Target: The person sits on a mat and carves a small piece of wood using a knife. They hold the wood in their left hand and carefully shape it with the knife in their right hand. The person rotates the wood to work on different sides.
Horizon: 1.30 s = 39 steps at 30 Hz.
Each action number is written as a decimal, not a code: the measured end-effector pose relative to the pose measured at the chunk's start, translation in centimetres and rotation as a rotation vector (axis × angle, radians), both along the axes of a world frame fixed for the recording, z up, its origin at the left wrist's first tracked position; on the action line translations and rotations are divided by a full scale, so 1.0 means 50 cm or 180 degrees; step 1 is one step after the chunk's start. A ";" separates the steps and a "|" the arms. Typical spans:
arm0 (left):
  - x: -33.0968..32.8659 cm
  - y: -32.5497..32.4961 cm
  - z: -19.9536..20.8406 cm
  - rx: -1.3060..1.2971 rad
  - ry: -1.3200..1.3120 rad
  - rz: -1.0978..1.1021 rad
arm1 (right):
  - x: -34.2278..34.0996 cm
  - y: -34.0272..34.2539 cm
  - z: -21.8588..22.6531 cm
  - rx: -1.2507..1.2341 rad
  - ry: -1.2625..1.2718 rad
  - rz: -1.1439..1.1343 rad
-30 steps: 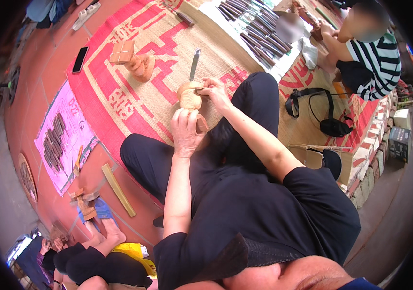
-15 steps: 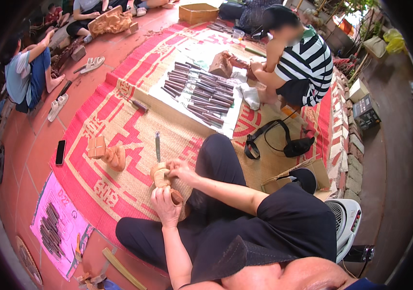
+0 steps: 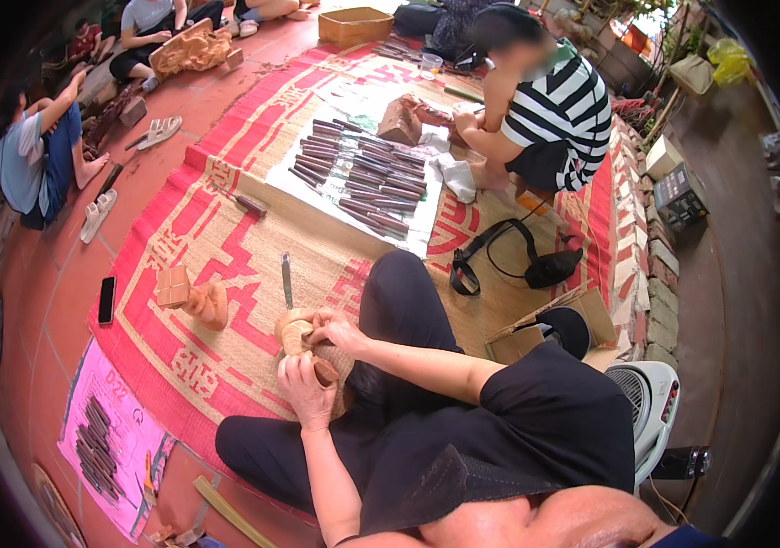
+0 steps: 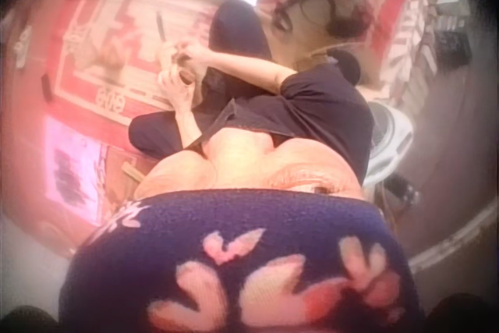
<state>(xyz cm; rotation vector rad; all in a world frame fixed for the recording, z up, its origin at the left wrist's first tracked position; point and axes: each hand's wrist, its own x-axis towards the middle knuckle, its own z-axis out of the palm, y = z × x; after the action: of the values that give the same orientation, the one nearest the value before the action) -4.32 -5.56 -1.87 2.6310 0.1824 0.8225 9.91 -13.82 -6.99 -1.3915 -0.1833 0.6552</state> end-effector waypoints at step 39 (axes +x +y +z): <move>0.000 0.000 0.004 -0.0054 0.0036 0.0027 | 0.016 0.036 -0.035 -0.0084 -0.0622 -0.0266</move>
<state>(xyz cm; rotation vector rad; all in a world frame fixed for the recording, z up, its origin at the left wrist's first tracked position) -4.33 -5.57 -1.67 2.6213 0.2027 0.8057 10.70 -12.01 -8.76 -1.4806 -0.2709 0.4534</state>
